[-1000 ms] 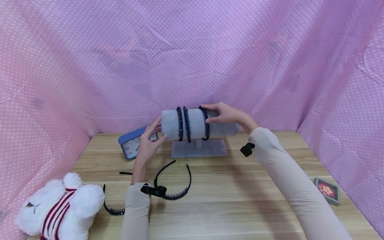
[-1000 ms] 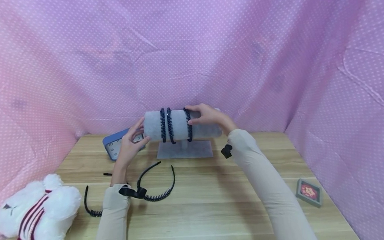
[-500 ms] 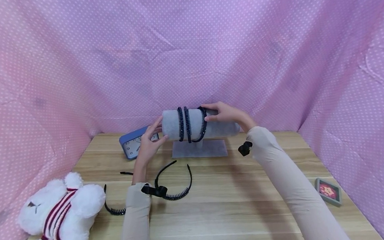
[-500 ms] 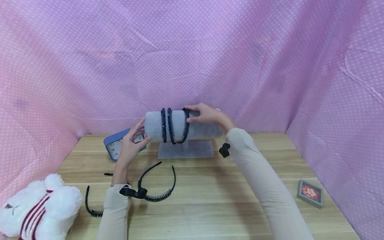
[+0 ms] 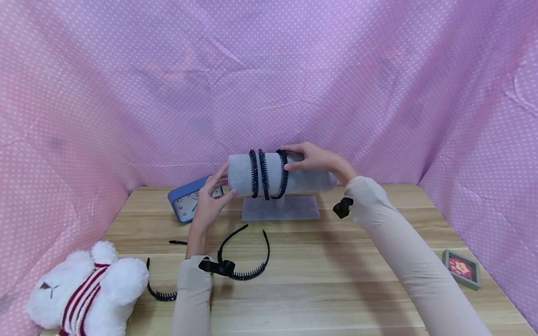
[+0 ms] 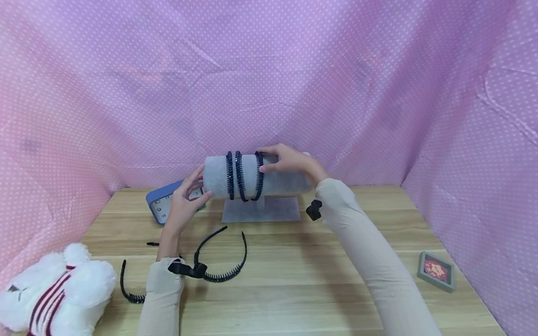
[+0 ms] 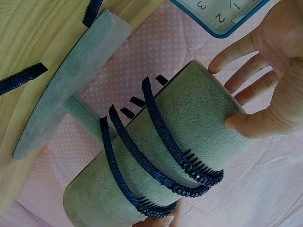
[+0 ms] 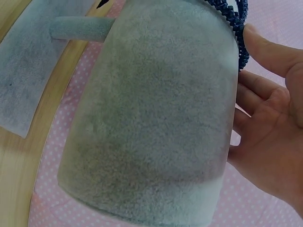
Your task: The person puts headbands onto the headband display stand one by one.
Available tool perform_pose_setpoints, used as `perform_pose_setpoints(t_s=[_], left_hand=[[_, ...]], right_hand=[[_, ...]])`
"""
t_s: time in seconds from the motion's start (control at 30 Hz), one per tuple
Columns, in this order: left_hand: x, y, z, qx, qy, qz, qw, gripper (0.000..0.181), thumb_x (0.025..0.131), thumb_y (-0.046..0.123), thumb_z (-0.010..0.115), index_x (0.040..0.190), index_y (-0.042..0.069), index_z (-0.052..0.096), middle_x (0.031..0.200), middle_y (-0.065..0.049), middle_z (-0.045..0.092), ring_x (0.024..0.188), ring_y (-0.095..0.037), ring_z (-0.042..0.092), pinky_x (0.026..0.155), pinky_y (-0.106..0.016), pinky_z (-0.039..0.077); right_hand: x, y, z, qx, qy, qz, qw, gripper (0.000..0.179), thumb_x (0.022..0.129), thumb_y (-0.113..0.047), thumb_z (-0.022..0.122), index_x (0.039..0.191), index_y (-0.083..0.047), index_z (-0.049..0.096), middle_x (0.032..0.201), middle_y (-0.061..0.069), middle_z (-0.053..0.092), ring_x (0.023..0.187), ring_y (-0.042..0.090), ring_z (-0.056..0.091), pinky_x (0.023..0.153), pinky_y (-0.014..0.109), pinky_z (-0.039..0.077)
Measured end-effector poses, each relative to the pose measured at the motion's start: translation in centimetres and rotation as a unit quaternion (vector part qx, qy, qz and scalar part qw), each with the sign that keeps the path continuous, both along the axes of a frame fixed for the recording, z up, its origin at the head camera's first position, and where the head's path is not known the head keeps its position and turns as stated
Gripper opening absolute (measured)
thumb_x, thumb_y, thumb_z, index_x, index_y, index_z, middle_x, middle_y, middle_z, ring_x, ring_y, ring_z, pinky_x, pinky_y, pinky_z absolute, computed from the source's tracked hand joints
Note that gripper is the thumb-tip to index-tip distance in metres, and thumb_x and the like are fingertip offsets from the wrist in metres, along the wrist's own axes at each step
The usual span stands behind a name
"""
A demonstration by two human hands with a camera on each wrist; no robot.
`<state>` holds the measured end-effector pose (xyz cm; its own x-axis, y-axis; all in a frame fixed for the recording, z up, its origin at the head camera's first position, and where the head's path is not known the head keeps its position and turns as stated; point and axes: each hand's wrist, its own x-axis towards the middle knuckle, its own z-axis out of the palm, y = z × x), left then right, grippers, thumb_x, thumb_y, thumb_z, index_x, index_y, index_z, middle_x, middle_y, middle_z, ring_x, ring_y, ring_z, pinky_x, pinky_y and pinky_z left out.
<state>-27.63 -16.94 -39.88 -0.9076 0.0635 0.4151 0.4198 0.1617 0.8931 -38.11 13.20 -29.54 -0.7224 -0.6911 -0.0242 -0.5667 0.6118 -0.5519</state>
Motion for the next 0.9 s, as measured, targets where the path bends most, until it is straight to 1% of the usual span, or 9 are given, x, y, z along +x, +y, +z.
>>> perform_pose_setpoints(t_s=[0.23, 0.33, 0.4, 0.53, 0.6, 0.73, 0.83, 0.9], left_hand=[[0.0, 0.0, 0.1, 0.002, -0.009, 0.0, 1.0, 0.069, 0.095, -0.001, 0.067, 0.158, 0.013, 0.04, 0.146, -0.022, 0.045, 0.135, -0.041, 0.049, 0.091, -0.017, 0.053], [0.0, 0.0, 0.1, 0.0, -0.008, 0.002, 1.0, 0.069, 0.095, -0.001, 0.067, 0.158, 0.013, 0.04, 0.146, -0.022, 0.046, 0.135, -0.04, 0.049, 0.092, -0.018, 0.053], [0.1, 0.0, 0.1, -0.001, -0.007, 0.002, 1.0, 0.07, 0.095, -0.001, 0.067, 0.158, 0.013, 0.039, 0.146, -0.022, 0.046, 0.135, -0.041, 0.049, 0.092, -0.018, 0.053], [0.0, 0.0, 0.1, 0.002, -0.005, 0.0, 1.0, 0.07, 0.095, -0.002, 0.067, 0.158, 0.012, 0.039, 0.146, -0.022, 0.046, 0.134, -0.041, 0.049, 0.09, -0.016, 0.053], [-0.1, 0.0, 0.0, 0.001, -0.005, 0.002, 1.0, 0.07, 0.095, -0.003, 0.067, 0.158, 0.011, 0.039, 0.146, -0.023, 0.045, 0.134, -0.042, 0.049, 0.09, -0.016, 0.053], [-1.0, -0.3, -1.1, 0.001, -0.001, 0.007, 1.0, 0.07, 0.095, -0.002, 0.067, 0.158, 0.015, 0.04, 0.147, -0.021, 0.045, 0.133, -0.039, 0.05, 0.09, -0.017, 0.053], [-1.8, -0.6, -2.1, 0.0, 0.005, 0.011, 0.9999, 0.071, 0.096, 0.002, 0.069, 0.157, 0.022, 0.041, 0.146, -0.017, 0.046, 0.133, -0.035, 0.051, 0.091, -0.018, 0.054], [-2.0, -0.7, -2.3, -0.001, 0.008, 0.013, 0.9999, 0.071, 0.095, 0.003, 0.07, 0.157, 0.025, 0.043, 0.145, -0.015, 0.048, 0.132, -0.033, 0.052, 0.09, -0.018, 0.054]], right_hand=[[0.2, -0.5, 0.0, 0.004, 0.009, 0.001, 1.0, 0.07, 0.099, -0.026, 0.068, 0.158, -0.005, 0.036, 0.161, 0.018, 0.039, 0.149, 0.035, 0.037, 0.124, 0.051, 0.031], [0.4, -0.9, 0.0, 0.003, 0.017, 0.004, 0.9998, 0.069, 0.099, -0.026, 0.069, 0.157, -0.005, 0.037, 0.16, 0.019, 0.041, 0.146, 0.035, 0.042, 0.122, 0.051, 0.033], [0.5, -1.0, -0.1, 0.001, 0.022, 0.007, 0.9997, 0.069, 0.099, -0.026, 0.069, 0.157, -0.005, 0.038, 0.16, 0.019, 0.042, 0.146, 0.035, 0.042, 0.123, 0.051, 0.031], [0.7, -1.4, -0.1, -0.006, 0.024, 0.007, 0.9997, 0.069, 0.098, -0.025, 0.07, 0.157, -0.005, 0.039, 0.161, 0.017, 0.041, 0.148, 0.035, 0.038, 0.125, 0.05, 0.028], [0.8, -1.6, -0.2, -0.005, 0.024, 0.003, 0.9997, 0.07, 0.098, -0.026, 0.07, 0.157, -0.006, 0.038, 0.162, 0.016, 0.039, 0.151, 0.034, 0.034, 0.126, 0.05, 0.026], [1.1, -1.9, -0.3, -0.006, 0.024, -0.005, 0.9997, 0.07, 0.097, -0.027, 0.07, 0.157, -0.008, 0.039, 0.162, 0.015, 0.039, 0.152, 0.034, 0.032, 0.126, 0.051, 0.025], [1.2, -2.1, -0.4, -0.009, 0.025, -0.01, 0.9996, 0.071, 0.097, -0.028, 0.071, 0.157, -0.009, 0.039, 0.163, 0.014, 0.038, 0.152, 0.034, 0.032, 0.126, 0.051, 0.025], [1.2, -2.2, -0.5, -0.008, 0.026, -0.013, 0.9995, 0.071, 0.097, -0.03, 0.071, 0.158, -0.011, 0.038, 0.163, 0.013, 0.038, 0.153, 0.033, 0.031, 0.126, 0.05, 0.025]])
